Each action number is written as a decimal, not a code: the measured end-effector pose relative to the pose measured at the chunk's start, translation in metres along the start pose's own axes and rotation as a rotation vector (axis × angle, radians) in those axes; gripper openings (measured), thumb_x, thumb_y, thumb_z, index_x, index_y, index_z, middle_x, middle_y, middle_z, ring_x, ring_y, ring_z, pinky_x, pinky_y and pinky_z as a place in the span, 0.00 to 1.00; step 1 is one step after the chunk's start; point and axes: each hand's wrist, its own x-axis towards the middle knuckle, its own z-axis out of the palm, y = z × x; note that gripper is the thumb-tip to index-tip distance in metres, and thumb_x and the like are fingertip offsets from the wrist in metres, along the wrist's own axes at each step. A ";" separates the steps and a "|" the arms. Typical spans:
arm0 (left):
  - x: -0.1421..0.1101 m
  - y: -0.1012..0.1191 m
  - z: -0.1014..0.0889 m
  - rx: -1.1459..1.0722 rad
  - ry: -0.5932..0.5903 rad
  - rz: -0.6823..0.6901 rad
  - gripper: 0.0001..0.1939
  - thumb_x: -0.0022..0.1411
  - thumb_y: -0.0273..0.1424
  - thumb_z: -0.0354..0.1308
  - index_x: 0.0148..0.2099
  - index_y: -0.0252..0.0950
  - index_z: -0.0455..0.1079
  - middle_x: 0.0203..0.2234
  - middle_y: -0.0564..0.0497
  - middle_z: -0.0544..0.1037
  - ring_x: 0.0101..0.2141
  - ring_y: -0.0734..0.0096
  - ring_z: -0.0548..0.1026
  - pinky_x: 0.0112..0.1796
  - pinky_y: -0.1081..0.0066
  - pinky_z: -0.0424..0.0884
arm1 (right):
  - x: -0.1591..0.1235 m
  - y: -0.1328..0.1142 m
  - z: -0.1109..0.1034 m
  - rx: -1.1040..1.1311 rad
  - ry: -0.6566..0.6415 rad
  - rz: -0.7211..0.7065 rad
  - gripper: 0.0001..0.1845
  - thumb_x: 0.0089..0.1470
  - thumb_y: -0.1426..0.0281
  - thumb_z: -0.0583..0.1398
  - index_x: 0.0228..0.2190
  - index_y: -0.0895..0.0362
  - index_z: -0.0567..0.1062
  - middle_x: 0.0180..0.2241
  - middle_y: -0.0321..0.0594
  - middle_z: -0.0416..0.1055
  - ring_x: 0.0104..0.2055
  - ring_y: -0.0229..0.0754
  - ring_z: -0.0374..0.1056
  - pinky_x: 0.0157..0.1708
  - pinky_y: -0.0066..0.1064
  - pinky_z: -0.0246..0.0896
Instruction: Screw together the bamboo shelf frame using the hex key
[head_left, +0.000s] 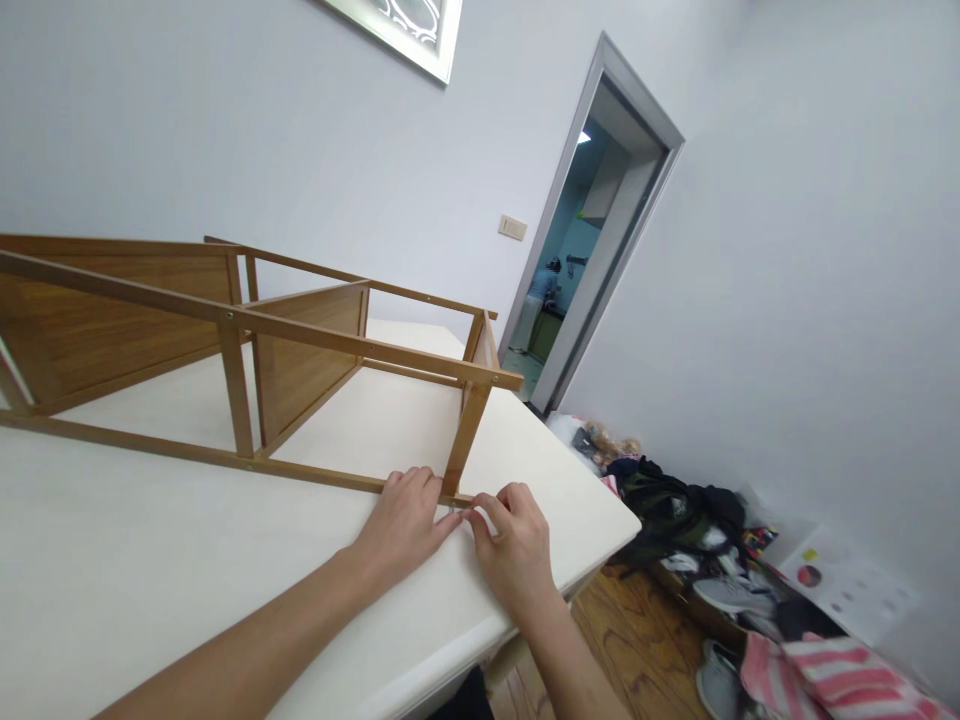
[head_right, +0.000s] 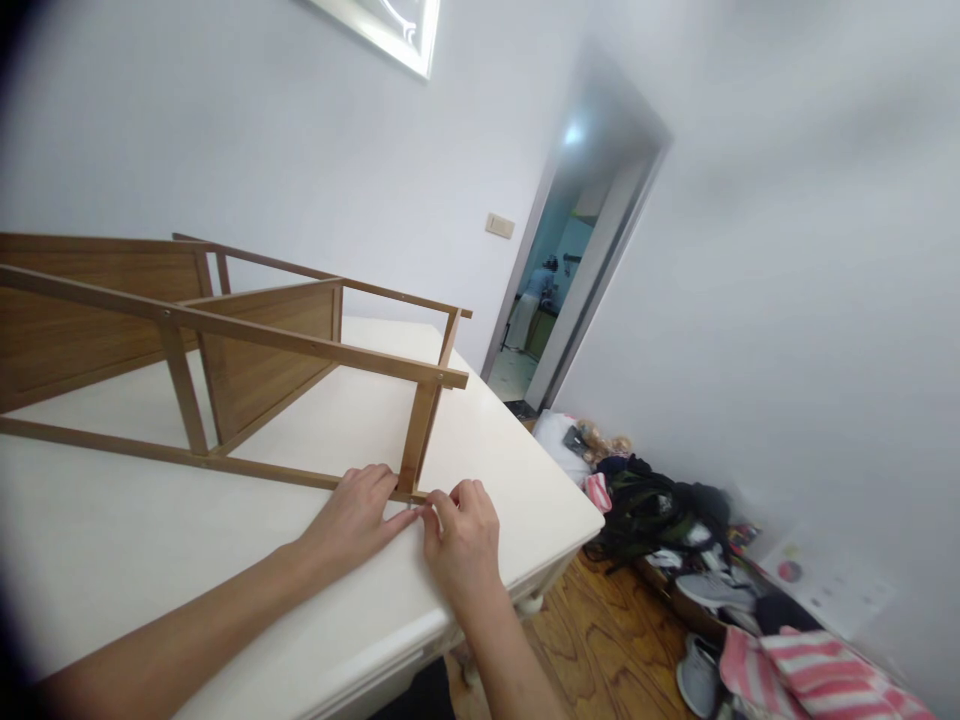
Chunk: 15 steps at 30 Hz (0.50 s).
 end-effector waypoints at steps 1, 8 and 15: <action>0.000 0.000 -0.001 0.000 -0.001 -0.001 0.17 0.67 0.44 0.55 0.40 0.33 0.72 0.37 0.43 0.77 0.42 0.53 0.74 0.45 0.56 0.65 | 0.000 0.000 0.000 0.004 -0.006 -0.001 0.05 0.59 0.75 0.60 0.34 0.55 0.76 0.29 0.38 0.62 0.32 0.42 0.60 0.30 0.32 0.55; 0.000 0.002 -0.005 -0.008 -0.022 -0.004 0.16 0.68 0.42 0.54 0.42 0.32 0.73 0.37 0.44 0.77 0.43 0.53 0.74 0.45 0.56 0.65 | 0.003 0.001 0.000 0.085 -0.048 -0.042 0.11 0.59 0.79 0.58 0.40 0.54 0.76 0.35 0.42 0.66 0.37 0.44 0.62 0.34 0.33 0.62; 0.000 0.001 -0.002 0.009 -0.006 -0.002 0.15 0.66 0.41 0.56 0.41 0.33 0.72 0.37 0.44 0.77 0.42 0.53 0.74 0.44 0.56 0.65 | 0.003 0.003 0.005 0.145 -0.097 -0.109 0.11 0.60 0.83 0.55 0.35 0.57 0.73 0.33 0.43 0.69 0.37 0.46 0.62 0.35 0.37 0.64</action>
